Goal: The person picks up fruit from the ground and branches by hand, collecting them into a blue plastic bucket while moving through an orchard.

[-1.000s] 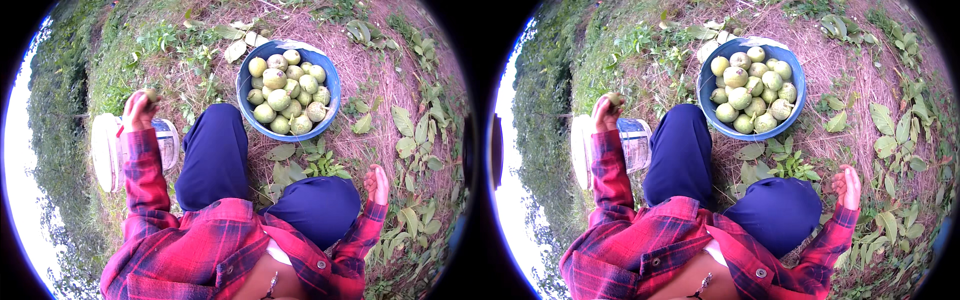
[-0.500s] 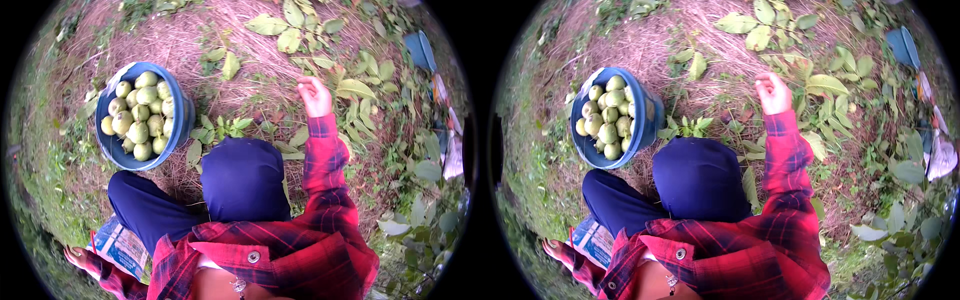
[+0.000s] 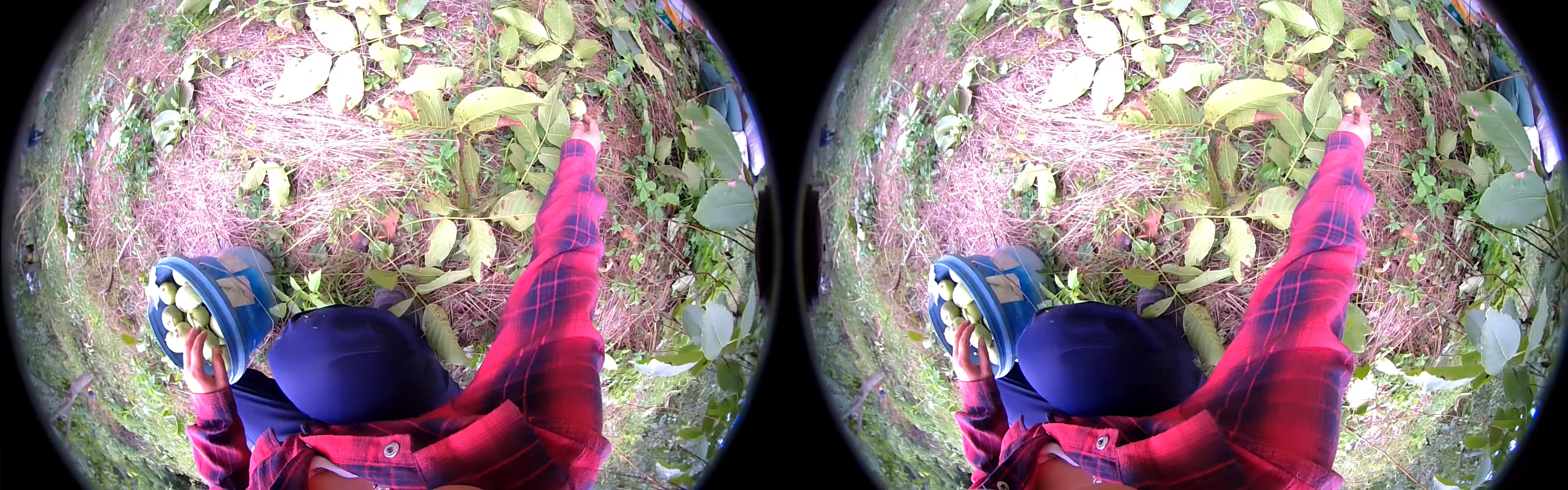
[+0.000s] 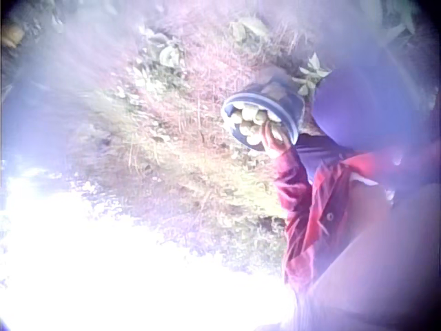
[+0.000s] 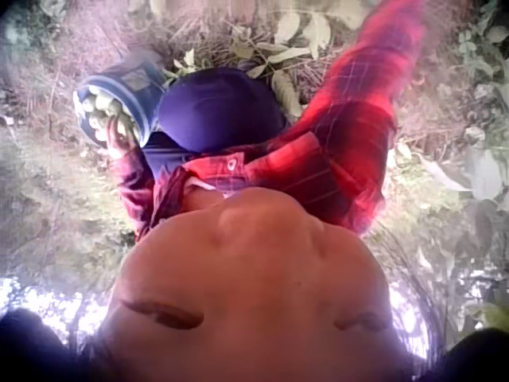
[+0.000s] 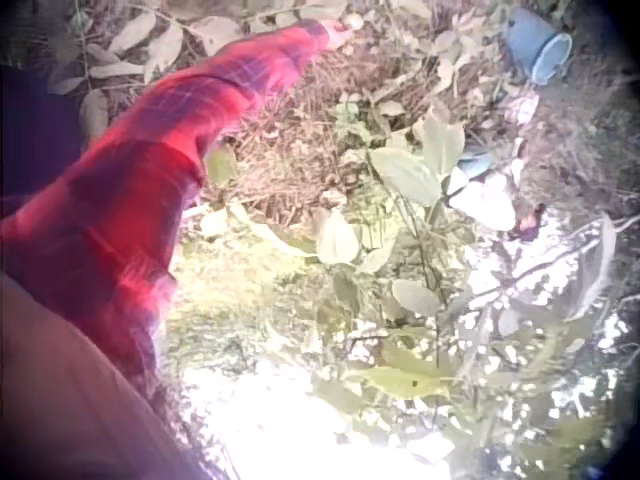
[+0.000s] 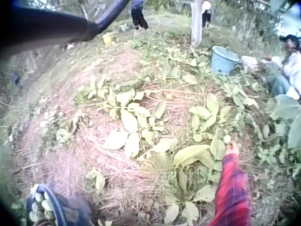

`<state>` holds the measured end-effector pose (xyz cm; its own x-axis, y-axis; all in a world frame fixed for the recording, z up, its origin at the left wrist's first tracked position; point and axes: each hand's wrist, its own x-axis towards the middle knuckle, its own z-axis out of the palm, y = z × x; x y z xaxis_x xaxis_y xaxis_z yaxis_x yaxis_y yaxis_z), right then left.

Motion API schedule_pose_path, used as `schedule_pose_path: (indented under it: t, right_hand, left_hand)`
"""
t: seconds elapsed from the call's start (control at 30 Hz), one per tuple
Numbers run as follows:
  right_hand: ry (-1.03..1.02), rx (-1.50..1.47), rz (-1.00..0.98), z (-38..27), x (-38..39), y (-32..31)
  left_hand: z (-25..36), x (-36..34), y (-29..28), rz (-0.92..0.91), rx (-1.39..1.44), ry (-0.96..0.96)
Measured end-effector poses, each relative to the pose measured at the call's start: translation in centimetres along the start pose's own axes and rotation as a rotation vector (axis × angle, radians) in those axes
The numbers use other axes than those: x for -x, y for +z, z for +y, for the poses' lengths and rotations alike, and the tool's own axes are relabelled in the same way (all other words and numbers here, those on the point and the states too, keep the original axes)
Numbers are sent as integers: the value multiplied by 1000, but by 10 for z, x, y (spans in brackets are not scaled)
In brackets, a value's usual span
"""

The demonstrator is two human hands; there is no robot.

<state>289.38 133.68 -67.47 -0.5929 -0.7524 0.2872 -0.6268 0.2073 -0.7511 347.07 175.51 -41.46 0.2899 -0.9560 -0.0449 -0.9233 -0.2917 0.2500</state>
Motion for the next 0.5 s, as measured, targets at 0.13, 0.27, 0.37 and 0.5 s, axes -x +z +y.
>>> schedule_pose_path:
  t: [0.13,0.27,0.37,0.5]
  right_hand:
    - [-53,359,-32,-14,-25,6]
    - [-114,740,-319,-5,-67,29]
    - [-191,872,-329,13,-86,48]
    - [206,698,-738,32,-110,57]
  left_hand:
    - [18,-13,28,-131,-71,-119]
    - [24,-25,54,-180,-255,-162]
    - [24,-32,66,-164,-385,-207]
    - [23,-37,76,-101,-396,-227]
